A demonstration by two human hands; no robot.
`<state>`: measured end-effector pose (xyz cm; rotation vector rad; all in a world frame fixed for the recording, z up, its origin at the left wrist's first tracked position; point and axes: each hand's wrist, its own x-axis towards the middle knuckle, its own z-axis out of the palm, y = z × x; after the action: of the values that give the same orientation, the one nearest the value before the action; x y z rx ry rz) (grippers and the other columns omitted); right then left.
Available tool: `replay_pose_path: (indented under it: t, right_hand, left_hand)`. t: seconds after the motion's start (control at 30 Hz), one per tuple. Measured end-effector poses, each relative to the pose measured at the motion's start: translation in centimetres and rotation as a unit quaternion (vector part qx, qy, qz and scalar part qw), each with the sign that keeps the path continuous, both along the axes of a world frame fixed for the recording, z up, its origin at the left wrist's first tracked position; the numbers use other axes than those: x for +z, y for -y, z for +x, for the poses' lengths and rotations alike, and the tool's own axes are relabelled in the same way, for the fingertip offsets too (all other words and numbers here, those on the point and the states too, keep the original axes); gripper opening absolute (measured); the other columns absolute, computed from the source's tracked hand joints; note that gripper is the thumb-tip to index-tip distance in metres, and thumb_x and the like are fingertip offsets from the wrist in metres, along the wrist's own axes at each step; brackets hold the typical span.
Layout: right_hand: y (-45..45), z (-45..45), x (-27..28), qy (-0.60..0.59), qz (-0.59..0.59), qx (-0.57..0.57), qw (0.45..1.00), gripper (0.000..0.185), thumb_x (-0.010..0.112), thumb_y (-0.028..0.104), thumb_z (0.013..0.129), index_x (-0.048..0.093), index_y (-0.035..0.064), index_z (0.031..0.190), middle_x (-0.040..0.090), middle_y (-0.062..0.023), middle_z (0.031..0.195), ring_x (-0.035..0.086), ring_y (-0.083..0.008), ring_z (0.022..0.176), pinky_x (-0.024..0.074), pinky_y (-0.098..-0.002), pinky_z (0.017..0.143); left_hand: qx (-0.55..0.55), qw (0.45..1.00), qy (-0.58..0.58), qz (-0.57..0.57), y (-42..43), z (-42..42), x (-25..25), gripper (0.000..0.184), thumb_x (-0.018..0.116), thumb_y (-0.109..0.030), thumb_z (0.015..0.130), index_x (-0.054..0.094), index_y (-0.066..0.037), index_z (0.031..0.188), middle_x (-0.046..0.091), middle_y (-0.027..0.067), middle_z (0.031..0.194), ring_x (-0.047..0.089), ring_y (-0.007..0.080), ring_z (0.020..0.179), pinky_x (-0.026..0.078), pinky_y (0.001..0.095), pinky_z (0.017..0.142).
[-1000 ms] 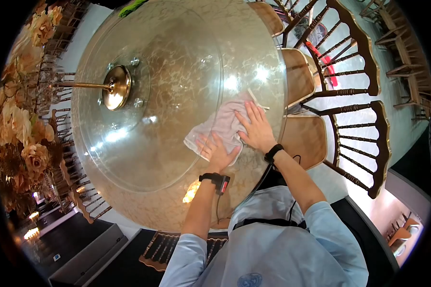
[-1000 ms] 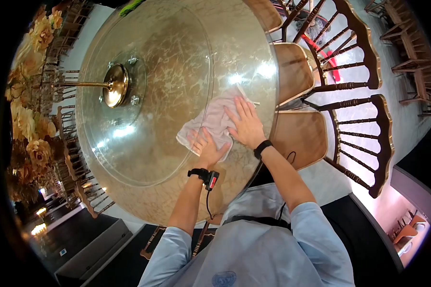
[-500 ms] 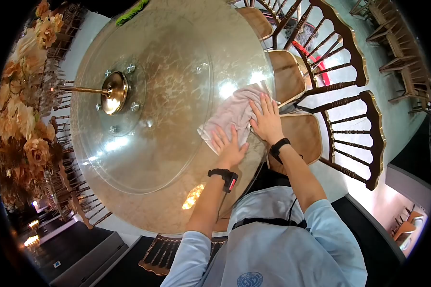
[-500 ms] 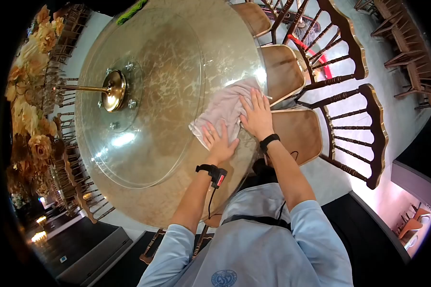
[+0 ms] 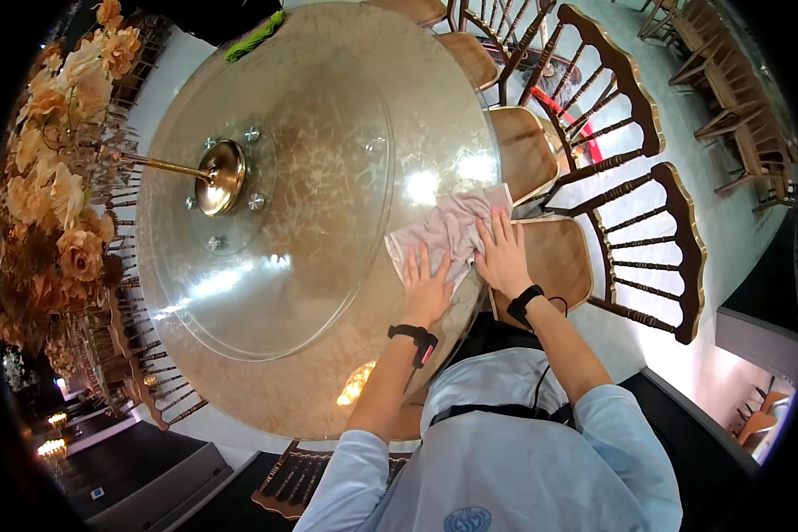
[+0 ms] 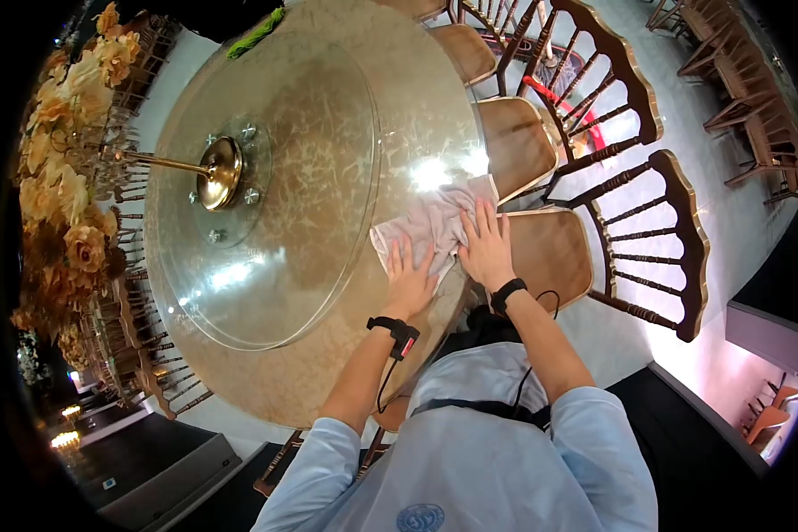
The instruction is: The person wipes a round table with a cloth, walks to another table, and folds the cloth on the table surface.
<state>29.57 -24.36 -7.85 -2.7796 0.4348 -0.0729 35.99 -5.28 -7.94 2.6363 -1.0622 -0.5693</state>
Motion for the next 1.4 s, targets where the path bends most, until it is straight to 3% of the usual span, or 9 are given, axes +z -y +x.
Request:
replay_pose_path:
  t: [0.23, 0.33, 0.43, 0.53, 0.7, 0.93, 1.13, 1.37, 1.4]
  right_hand:
    - [-1.3, -1.9, 0.4, -0.007, -0.002, 0.034, 0.999, 0.075, 0.061, 0.033, 0.077, 0.039, 0.0080, 0.144, 0.023, -0.0230, 0.154, 0.020, -0.0367, 0.143, 0.0170, -0.0525, 0.115]
    - [-2.9, -2.4, 0.4, -0.031, 0.000, 0.057, 0.998, 0.082, 0.061, 0.040, 0.075, 0.037, 0.0054, 0.145, 0.018, -0.0264, 0.155, 0.015, -0.0384, 0.145, 0.0122, -0.0499, 0.117]
    - [-5.8, -2.5, 0.5, -0.194, 0.051, 0.103, 0.974, 0.093, 0.052, 0.056, 0.079, 0.026, 0.0005, 0.149, 0.001, -0.0319, 0.155, -0.004, -0.0422, 0.146, -0.0046, -0.0492, 0.117]
    - [-9.5, -2.8, 1.3, -0.266, 0.054, 0.159, 0.949, 0.097, 0.050, 0.061, 0.080, 0.022, 0.0006, 0.150, -0.005, -0.0333, 0.155, -0.010, -0.0440, 0.145, -0.0082, -0.0510, 0.115]
    - [-16.1, -2.7, 1.0, -0.326, 0.095, 0.326, 0.882, 0.106, 0.048, 0.073, 0.077, 0.023, 0.0018, 0.150, -0.009, -0.0349, 0.153, -0.014, -0.0453, 0.144, -0.0079, -0.0517, 0.115]
    - [-27.0, -3.7, -0.5, -0.296, 0.138, 0.538, 0.777, 0.103, 0.048, 0.074, 0.077, 0.025, 0.0059, 0.151, -0.014, -0.0366, 0.152, -0.018, -0.0479, 0.142, -0.0077, -0.0557, 0.113]
    - [-29.7, -3.0, 0.7, -0.340, 0.093, 0.526, 0.774, 0.109, 0.058, 0.073, 0.068, 0.021, 0.0176, 0.154, -0.012, -0.0299, 0.155, -0.016, -0.0443, 0.144, -0.0095, -0.0550, 0.113]
    - [-29.5, -2.9, 0.1, -0.339, 0.062, 0.543, 0.766, 0.109, 0.064, 0.064, 0.066, 0.018, 0.0197, 0.154, -0.013, -0.0305, 0.155, -0.017, -0.0453, 0.144, -0.0100, -0.0545, 0.113]
    - [-29.5, -2.9, 0.0, -0.339, 0.056, 0.546, 0.764, 0.110, 0.065, 0.063, 0.065, 0.017, 0.0199, 0.154, -0.014, -0.0306, 0.155, -0.017, -0.0455, 0.143, -0.0101, -0.0548, 0.113]
  left_hand:
    - [0.012, 0.999, 0.043, -0.013, -1.3, -1.9, 0.0, 0.066, 0.061, -0.032, 0.086, 0.038, -0.020, 0.147, 0.012, 0.0246, 0.156, 0.008, 0.0473, 0.143, 0.015, 0.0567, 0.114]
    - [-0.009, 0.997, 0.061, -0.047, -3.3, -2.5, 0.4, 0.062, 0.062, -0.033, 0.086, 0.042, -0.017, 0.143, 0.013, 0.0237, 0.156, 0.010, 0.0464, 0.143, 0.018, 0.0562, 0.113]
    - [-0.019, 0.997, 0.049, -0.050, -6.4, -3.5, 0.8, 0.057, 0.062, -0.032, 0.086, 0.048, -0.014, 0.139, 0.015, 0.0238, 0.156, 0.012, 0.0451, 0.143, 0.020, 0.0554, 0.113]
    - [0.012, 0.995, 0.063, -0.071, -10.0, -5.2, 0.9, 0.052, 0.065, -0.029, 0.084, 0.054, -0.014, 0.132, 0.024, 0.0214, 0.153, 0.018, 0.0411, 0.142, 0.022, 0.0536, 0.113]
    - [0.124, 0.990, 0.051, -0.043, -18.8, -9.7, 1.1, 0.051, 0.066, -0.026, 0.082, 0.056, -0.013, 0.130, 0.027, 0.0205, 0.153, 0.022, 0.0419, 0.141, 0.025, 0.0534, 0.112]
    - [0.319, 0.946, 0.052, 0.014, -28.7, -20.0, 1.1, 0.058, 0.066, -0.022, 0.083, 0.047, -0.006, 0.136, 0.023, 0.0287, 0.151, 0.019, 0.0503, 0.139, 0.025, 0.0533, 0.112]
    - [0.429, 0.902, 0.054, 0.011, -27.7, -24.1, 0.8, 0.061, 0.066, -0.022, 0.083, 0.046, -0.004, 0.137, 0.022, 0.0336, 0.149, 0.021, 0.0555, 0.136, 0.026, 0.0559, 0.110]
    - [0.432, 0.885, -0.128, 0.120, -25.6, -24.0, 0.0, 0.122, 0.061, -0.072, 0.071, 0.005, 0.002, 0.151, -0.012, 0.0394, 0.150, -0.014, 0.0586, 0.138, 0.000, 0.0639, 0.111]
    - [0.432, 0.885, -0.131, 0.118, -25.6, -23.5, 0.4, 0.122, 0.061, -0.072, 0.071, 0.005, 0.002, 0.151, -0.012, 0.0394, 0.150, -0.014, 0.0586, 0.138, 0.000, 0.0639, 0.111]
